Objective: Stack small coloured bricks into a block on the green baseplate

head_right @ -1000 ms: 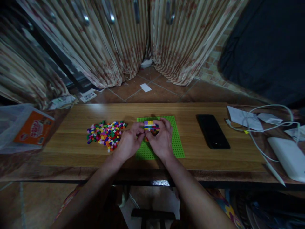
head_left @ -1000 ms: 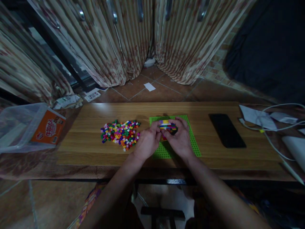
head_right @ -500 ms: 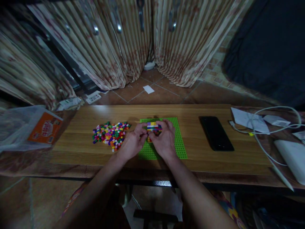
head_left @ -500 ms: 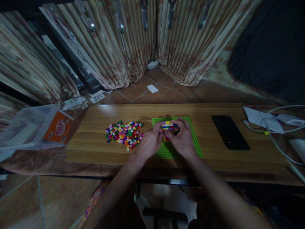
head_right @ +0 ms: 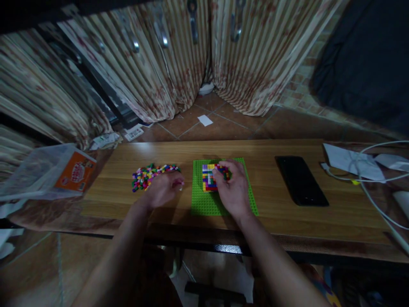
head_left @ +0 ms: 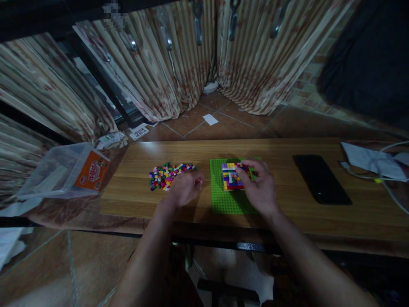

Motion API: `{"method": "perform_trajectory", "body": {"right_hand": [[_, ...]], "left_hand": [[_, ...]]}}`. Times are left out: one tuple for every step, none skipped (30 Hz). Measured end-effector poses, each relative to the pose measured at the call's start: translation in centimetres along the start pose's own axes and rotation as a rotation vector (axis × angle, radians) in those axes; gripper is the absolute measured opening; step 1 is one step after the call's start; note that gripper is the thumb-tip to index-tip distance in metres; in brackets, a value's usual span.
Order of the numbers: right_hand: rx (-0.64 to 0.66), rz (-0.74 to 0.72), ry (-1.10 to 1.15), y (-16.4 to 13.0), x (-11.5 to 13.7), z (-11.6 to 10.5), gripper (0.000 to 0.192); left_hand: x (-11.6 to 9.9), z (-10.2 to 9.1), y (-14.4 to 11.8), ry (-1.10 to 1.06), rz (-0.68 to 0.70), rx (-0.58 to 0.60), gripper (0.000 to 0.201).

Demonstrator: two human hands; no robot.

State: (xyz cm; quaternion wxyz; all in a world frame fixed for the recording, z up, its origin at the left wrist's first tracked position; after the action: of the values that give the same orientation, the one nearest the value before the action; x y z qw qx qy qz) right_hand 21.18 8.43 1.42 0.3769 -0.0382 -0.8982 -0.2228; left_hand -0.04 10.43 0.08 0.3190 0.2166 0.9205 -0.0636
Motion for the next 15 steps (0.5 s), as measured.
{"method": "perform_trajectory", "body": {"right_hand": [[0.006, -0.008, 0.000, -0.1, 0.2, 0.1, 0.025], [0.013, -0.014, -0.001, -0.1, 0.3, 0.1, 0.024], [0.019, -0.018, -0.001, -0.2, 0.5, 0.1, 0.024], [0.024, -0.021, -0.001, -0.2, 0.6, 0.2, 0.023], [0.027, -0.022, -0.002, -0.3, 0.7, 0.1, 0.023], [0.028, -0.023, -0.003, -0.3, 0.7, 0.1, 0.023], [0.028, -0.023, -0.003, -0.3, 0.8, 0.1, 0.023], [0.028, -0.022, -0.002, -0.3, 0.7, 0.1, 0.022], [0.026, -0.021, -0.001, -0.2, 0.7, 0.0, 0.022], [0.025, -0.018, 0.001, -0.2, 0.6, 0.0, 0.022], [0.020, -0.016, 0.005, -0.1, 0.6, 0.0, 0.021], [0.014, -0.015, 0.008, -0.1, 0.5, 0.0, 0.020], [0.008, -0.016, 0.011, -0.1, 0.5, 0.0, 0.020], [0.002, -0.017, 0.012, 0.0, 0.4, 0.0, 0.019], [-0.002, -0.018, 0.012, 0.0, 0.4, 0.0, 0.019]], "left_hand": [[-0.2, 0.1, 0.0, 0.031, -0.007, -0.008, 0.016], [-0.3, 0.1, 0.1, 0.058, -0.016, -0.021, 0.016], [-0.4, 0.1, 0.1, 0.080, -0.026, -0.033, 0.015], [-0.4, 0.1, 0.2, 0.096, -0.035, -0.044, 0.015], [-0.4, 0.2, 0.2, 0.107, -0.042, -0.053, 0.015], [-0.4, 0.3, 0.2, 0.114, -0.046, -0.060, 0.016], [-0.3, 0.3, 0.3, 0.118, -0.051, -0.064, 0.017], [-0.2, 0.3, 0.3, 0.121, -0.058, -0.068, 0.017], [-0.1, 0.3, 0.3, 0.121, -0.066, -0.072, 0.017], [-0.1, 0.3, 0.4, 0.116, -0.071, -0.079, 0.017], [-0.1, 0.2, 0.4, 0.103, -0.068, -0.086, 0.017], [-0.2, 0.1, 0.5, 0.081, -0.058, -0.095, 0.017], [-0.4, 0.1, 0.5, 0.052, -0.039, -0.106, 0.016], [-0.7, 0.0, 0.6, 0.016, -0.012, -0.113, 0.016], [-1.1, 0.0, 0.7, -0.024, 0.018, -0.120, 0.016]]}}
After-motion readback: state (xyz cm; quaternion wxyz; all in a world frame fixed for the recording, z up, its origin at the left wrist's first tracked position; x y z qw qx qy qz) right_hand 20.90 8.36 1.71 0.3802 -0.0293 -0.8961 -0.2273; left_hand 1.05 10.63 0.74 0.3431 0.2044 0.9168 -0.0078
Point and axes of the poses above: each hand's wrist, its own y-axis towards the middle knuckle, its own z-axis out of the palm, x = y × z, the point moved 9 cm from there along y, towards the middle knuckle, and after that the axes turned 15 degrees about -y, right-handed, at the moved point
